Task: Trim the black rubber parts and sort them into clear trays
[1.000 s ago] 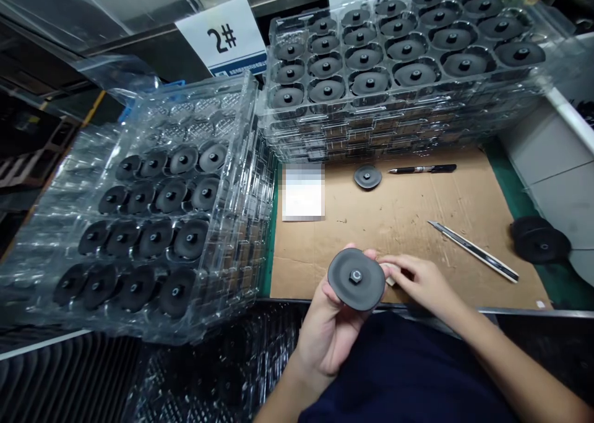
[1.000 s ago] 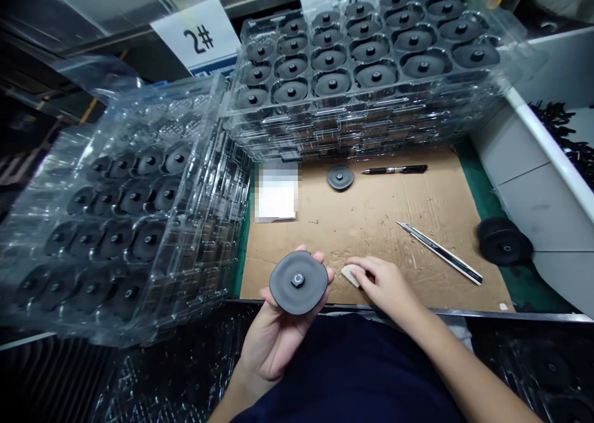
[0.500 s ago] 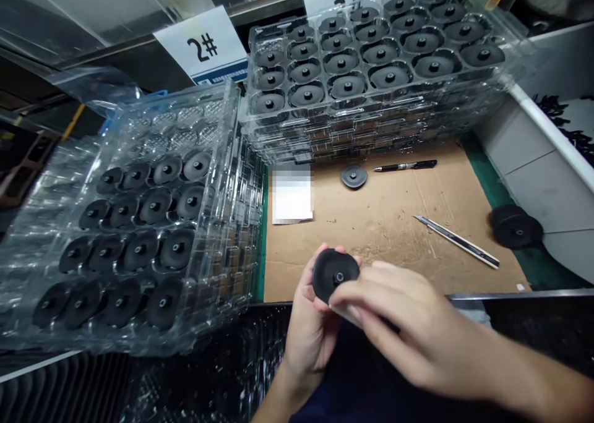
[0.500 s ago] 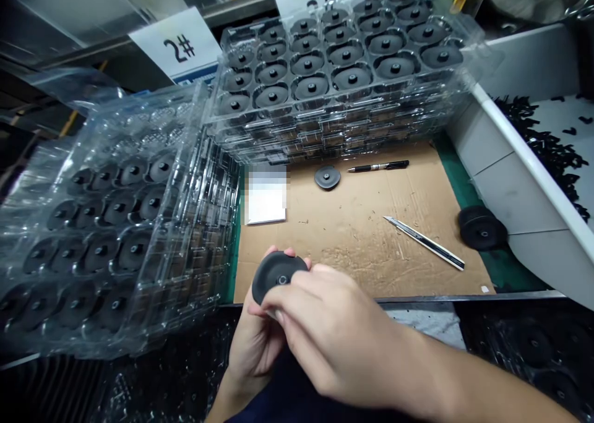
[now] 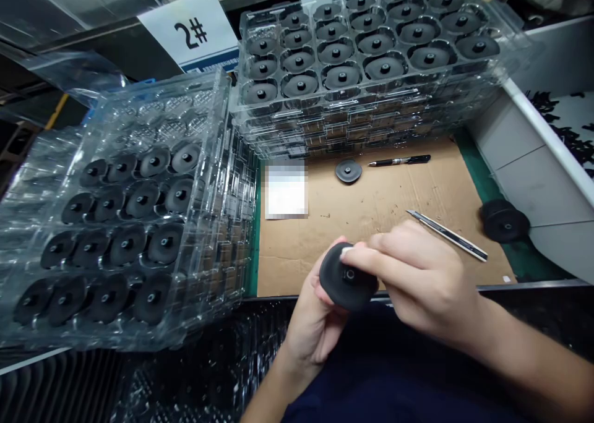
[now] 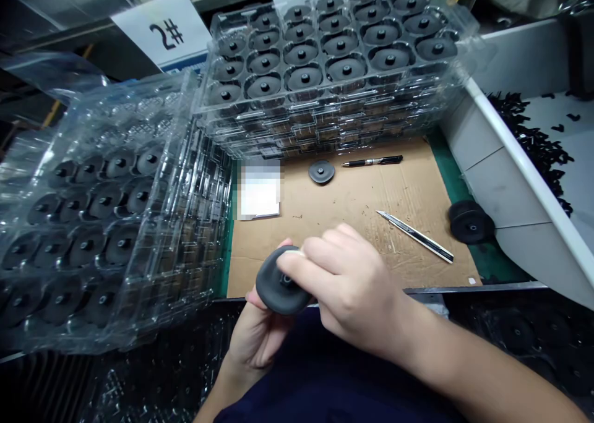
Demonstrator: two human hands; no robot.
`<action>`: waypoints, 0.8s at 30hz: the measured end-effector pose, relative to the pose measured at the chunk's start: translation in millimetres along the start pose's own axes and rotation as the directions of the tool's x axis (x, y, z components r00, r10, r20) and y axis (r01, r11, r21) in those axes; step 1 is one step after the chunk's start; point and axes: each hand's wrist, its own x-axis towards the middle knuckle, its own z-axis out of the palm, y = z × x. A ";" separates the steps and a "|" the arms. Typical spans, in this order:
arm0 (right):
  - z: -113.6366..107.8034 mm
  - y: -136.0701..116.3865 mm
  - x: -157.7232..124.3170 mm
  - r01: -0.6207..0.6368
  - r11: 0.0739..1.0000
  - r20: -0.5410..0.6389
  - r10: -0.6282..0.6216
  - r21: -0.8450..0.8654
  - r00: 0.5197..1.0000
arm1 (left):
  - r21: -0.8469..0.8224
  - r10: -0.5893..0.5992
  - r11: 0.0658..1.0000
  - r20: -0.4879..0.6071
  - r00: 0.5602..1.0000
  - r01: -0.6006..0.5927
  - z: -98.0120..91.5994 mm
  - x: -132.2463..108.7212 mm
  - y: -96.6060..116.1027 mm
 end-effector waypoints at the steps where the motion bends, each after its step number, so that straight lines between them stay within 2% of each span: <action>1: 0.9 5.1 5.3 0.069 0.996 0.004 -0.069 0.051 0.998 | -0.012 -0.022 1.000 0.008 1.000 0.022 0.3 -1.2 0.1; 2: 1.9 9.9 9.5 0.102 0.987 0.011 -0.104 0.124 0.995 | -0.026 -0.039 0.999 0.017 0.999 0.040 0.7 -3.0 1.1; 3: 3.2 14.3 11.6 0.079 0.977 0.019 -0.084 0.199 0.996 | -0.043 -0.054 0.998 0.033 0.998 0.056 0.9 -5.1 2.9; 5: 7.4 21.7 7.1 -0.125 0.947 0.044 0.118 0.297 0.992 | -0.082 -0.099 0.991 0.091 0.991 0.106 0.2 -9.7 7.8; 6: 10.9 24.8 0.1 -0.268 0.912 0.063 0.262 0.311 0.963 | -0.103 -0.126 0.985 0.133 0.983 0.140 -0.9 -11.7 10.3; 8: 21.0 30.0 -21.9 -0.509 0.801 0.102 0.504 0.316 0.857 | -0.142 -0.181 0.967 0.206 0.962 0.212 -4.0 -14.0 13.8; 9: 27.3 32.3 -35.4 -0.591 0.743 0.133 0.582 0.316 0.802 | -0.157 -0.202 0.958 0.231 0.952 0.241 -5.6 -14.2 14.7; 10: 33.7 34.4 -49.2 -0.648 0.693 0.175 0.629 0.315 0.758 | -0.169 -0.216 0.951 0.238 0.947 0.260 -6.9 -13.9 14.9; 12: 44.5 37.6 -73.0 -0.706 0.638 0.256 0.659 0.307 0.707 | -0.178 -0.231 0.945 0.237 0.944 0.276 -8.3 -12.4 14.4; 14: 47.3 38.8 -85.4 -0.726 0.625 0.290 0.666 0.287 0.688 | -0.172 -0.242 0.943 0.237 0.941 0.286 -7.5 -10.7 13.8; 16: 39.0 35.6 -82.9 -0.732 0.623 0.245 0.691 0.274 0.680 | -0.152 -0.253 0.943 0.249 0.935 0.295 -4.8 -9.9 13.6; 18: 22.3 25.9 -67.6 -0.703 0.672 0.099 0.703 0.233 0.704 | -0.123 -0.247 0.951 0.252 0.936 0.284 -1.3 -10.0 13.3; 19: 13.3 18.7 -57.0 -0.662 0.723 -0.004 0.676 0.198 0.737 | -0.105 -0.239 0.957 0.250 0.938 0.272 0.1 -10.3 12.8; 20: 5.3 10.6 -45.8 -0.589 0.794 -0.090 0.604 0.150 0.792 | -0.087 -0.225 0.964 0.242 0.944 0.252 1.2 -10.6 12.0; 22: -4.2 -5.1 -25.0 -0.341 0.938 -0.143 0.346 0.062 0.927 | -0.062 -0.185 0.978 0.197 0.963 0.201 1.3 -11.5 9.9; 23: -5.2 -11.5 -16.8 -0.198 0.979 -0.113 0.203 0.058 0.973 | -0.049 -0.168 0.983 0.166 0.972 0.178 0.4 -11.8 9.0; 24: -4.2 -16.2 -10.4 -0.085 0.994 -0.069 0.091 0.074 0.993 | -0.032 -0.148 0.988 0.131 0.980 0.153 -0.9 -12.2 8.2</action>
